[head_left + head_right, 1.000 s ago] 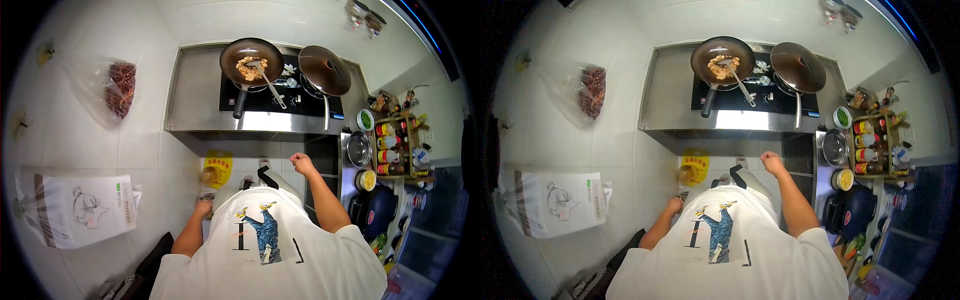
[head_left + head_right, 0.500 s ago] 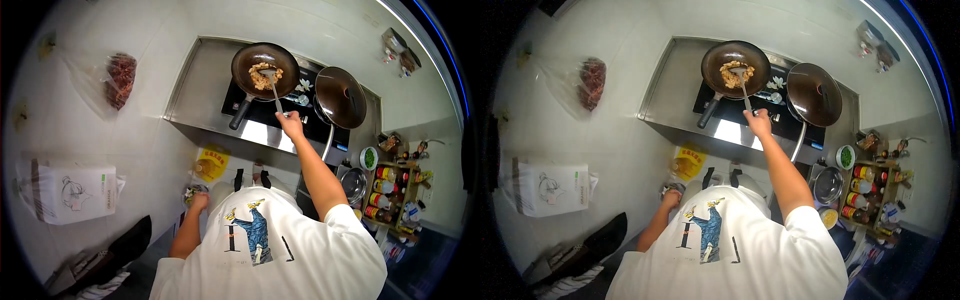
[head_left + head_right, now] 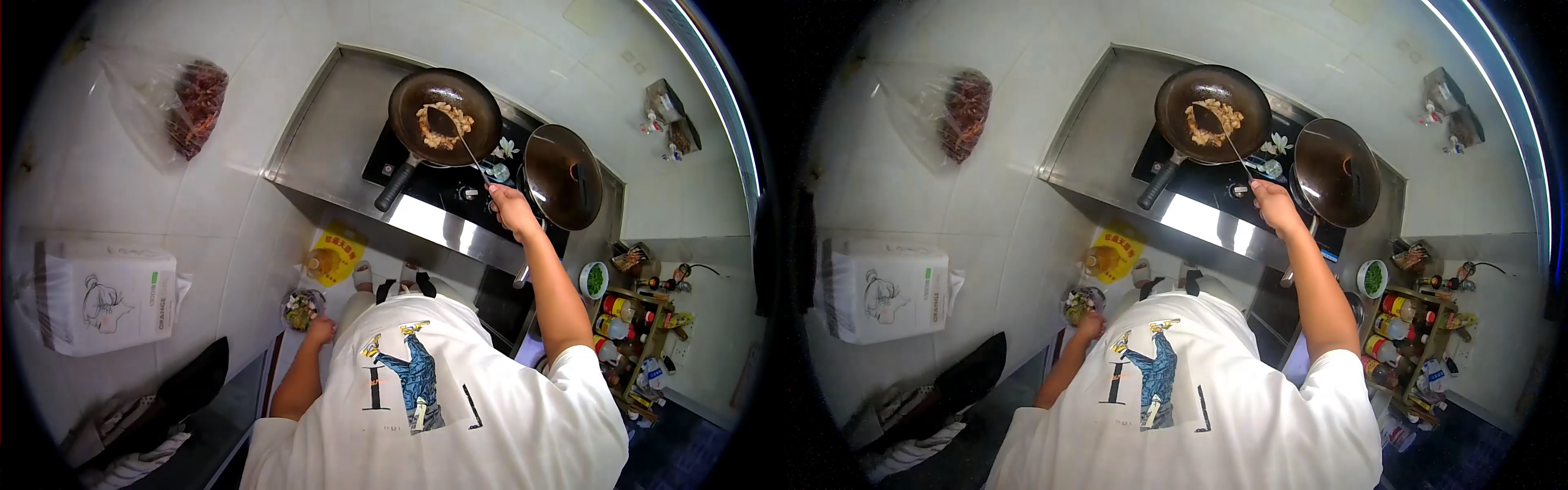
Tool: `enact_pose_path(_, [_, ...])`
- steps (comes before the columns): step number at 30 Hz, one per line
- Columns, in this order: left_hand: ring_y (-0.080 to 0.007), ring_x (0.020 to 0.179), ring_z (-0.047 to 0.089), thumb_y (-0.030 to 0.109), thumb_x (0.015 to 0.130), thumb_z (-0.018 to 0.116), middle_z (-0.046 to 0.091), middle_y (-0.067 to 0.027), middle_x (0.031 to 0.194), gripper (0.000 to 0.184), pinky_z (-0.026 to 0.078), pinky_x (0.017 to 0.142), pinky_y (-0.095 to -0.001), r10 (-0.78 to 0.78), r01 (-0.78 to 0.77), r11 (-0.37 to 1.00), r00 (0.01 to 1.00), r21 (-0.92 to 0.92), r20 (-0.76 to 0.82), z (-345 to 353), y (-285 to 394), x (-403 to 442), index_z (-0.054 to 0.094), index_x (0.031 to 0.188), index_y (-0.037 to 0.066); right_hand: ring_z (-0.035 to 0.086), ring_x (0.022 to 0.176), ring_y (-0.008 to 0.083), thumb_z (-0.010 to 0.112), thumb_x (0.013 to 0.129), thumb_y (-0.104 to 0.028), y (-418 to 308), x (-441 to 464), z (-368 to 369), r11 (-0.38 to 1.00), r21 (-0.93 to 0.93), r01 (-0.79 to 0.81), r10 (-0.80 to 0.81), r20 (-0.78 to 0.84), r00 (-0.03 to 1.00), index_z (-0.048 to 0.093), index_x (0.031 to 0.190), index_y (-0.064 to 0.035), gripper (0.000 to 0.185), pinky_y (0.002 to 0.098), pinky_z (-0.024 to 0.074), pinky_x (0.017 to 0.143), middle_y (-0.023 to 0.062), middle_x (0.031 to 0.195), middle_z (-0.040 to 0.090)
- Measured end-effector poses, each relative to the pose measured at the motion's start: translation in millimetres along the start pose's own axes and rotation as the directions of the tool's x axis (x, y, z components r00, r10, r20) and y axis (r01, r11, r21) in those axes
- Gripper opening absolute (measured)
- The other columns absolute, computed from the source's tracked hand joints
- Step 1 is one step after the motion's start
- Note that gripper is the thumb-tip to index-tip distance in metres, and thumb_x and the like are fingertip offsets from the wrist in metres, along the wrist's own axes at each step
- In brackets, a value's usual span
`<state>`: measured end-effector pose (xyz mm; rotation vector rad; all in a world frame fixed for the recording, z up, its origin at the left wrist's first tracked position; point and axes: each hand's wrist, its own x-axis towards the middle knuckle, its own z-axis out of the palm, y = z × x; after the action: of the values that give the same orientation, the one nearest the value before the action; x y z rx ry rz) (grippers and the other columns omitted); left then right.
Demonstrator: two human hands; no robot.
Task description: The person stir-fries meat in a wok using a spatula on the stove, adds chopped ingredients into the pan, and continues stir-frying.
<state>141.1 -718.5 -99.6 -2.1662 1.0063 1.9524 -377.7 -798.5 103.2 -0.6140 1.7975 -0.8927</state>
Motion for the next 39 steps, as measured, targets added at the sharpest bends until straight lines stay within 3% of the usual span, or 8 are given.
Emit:
enact_pose_path(3, [-0.0162, 0.044, 0.049, 0.014, 0.082, 0.054, 0.054, -0.0058, 0.062, 0.010, 0.038, 0.038, -0.0301, -0.022, 0.021, 0.999, 1.000, -0.032, -0.009, -18.2, -9.6, 17.5, 0.062, 0.083, 0.007, 0.034, 0.044, 0.0047, 0.049, 0.096, -0.033, -5.8, 2.9, -3.5, 0.998, -0.037, -0.059, 0.060, 0.040, 0.997, 0.059, 0.110, -0.0083, 0.030, 0.0215, 0.0243, 0.039, -0.0033, 0.064, 0.047])
enact_pose_path(7, [-0.0157, 0.045, 0.048, 0.015, 0.083, 0.053, 0.055, -0.0067, 0.065, 0.012, 0.039, 0.038, -0.0292, 0.072, -0.073, 0.996, 0.997, -0.056, -0.017, -33.2, -11.0, 28.9, 0.060, 0.090, 0.007, 0.031, 0.041, 0.0041, 0.046, 0.097, -0.033, -8.8, 7.6, -8.9, 0.983, -0.117, -0.139, 0.148, 0.067, 0.987, 0.054, 0.113, -0.0113, 0.028, 0.0213, 0.0196, 0.037, -0.0044, 0.064, 0.045])
enact_pose_path(9, [-0.0150, 0.045, 0.048, 0.015, 0.083, 0.054, 0.055, -0.0059, 0.063, 0.010, 0.039, 0.039, -0.0288, 0.034, -0.044, 0.993, 0.995, -0.110, -0.091, -30.6, -6.4, 27.1, 0.060, 0.087, 0.008, 0.030, 0.041, 0.0042, 0.046, 0.097, -0.033, -8.2, 9.9, -11.6, 0.984, -0.117, -0.138, 0.147, 0.068, 0.987, 0.054, 0.113, -0.0113, 0.028, 0.0214, 0.0192, 0.037, -0.0043, 0.064, 0.045])
enact_pose_path(12, [-0.0148, 0.045, 0.048, 0.014, 0.083, 0.056, 0.055, -0.0049, 0.062, 0.009, 0.039, 0.038, -0.0289, 0.041, -0.053, 0.984, 0.997, -0.169, -0.071, -25.1, 2.8, 22.6, 0.060, 0.085, 0.007, 0.030, 0.042, 0.0042, 0.045, 0.097, -0.033, -9.1, 11.7, -14.0, 0.984, -0.117, -0.135, 0.144, 0.076, 0.987, 0.054, 0.114, -0.0112, 0.029, 0.0213, 0.0190, 0.037, -0.0044, 0.065, 0.045])
enact_pose_path(22, [-0.0152, 0.048, 0.051, 0.013, 0.082, 0.057, 0.056, -0.0042, 0.062, 0.008, 0.040, 0.043, -0.0287, 0.022, -0.032, 0.994, 0.995, -0.101, -0.102, 1.0, 22.2, 6.0, 0.062, 0.081, 0.007, 0.029, 0.046, 0.0058, 0.042, 0.098, -0.032, -23.2, 5.7, -31.0, 0.977, -0.066, -0.203, 0.211, 0.173, 0.962, 0.053, 0.115, -0.0096, 0.030, 0.0220, 0.0199, 0.041, -0.0041, 0.064, 0.042])
enact_pose_path(32, [-0.0132, 0.042, 0.048, 0.013, 0.082, 0.055, 0.055, -0.0044, 0.059, 0.009, 0.037, 0.037, -0.0264, 0.028, -0.038, 0.995, 0.993, -0.091, -0.115, -0.3, 29.7, 9.2, 0.062, 0.081, 0.007, 0.029, 0.046, 0.0054, 0.043, 0.098, -0.033, -33.9, -2.8, -31.2, 0.977, -0.114, -0.182, 0.203, 0.215, 0.955, 0.055, 0.114, -0.0114, 0.030, 0.0215, 0.0203, 0.042, -0.0050, 0.064, 0.042])
enact_pose_path(39, [-0.0129, 0.042, 0.047, 0.012, 0.082, 0.055, 0.055, -0.0038, 0.059, 0.009, 0.037, 0.037, -0.0264, 0.008, -0.023, 0.990, 0.994, -0.136, -0.113, 1.9, 31.2, 9.0, 0.062, 0.081, 0.007, 0.029, 0.045, 0.0053, 0.043, 0.098, -0.034, -30.8, -1.9, -28.2, 0.975, 0.020, -0.221, 0.211, 0.224, 0.951, 0.054, 0.117, -0.0116, 0.032, 0.0219, 0.0198, 0.041, -0.0053, 0.063, 0.042])
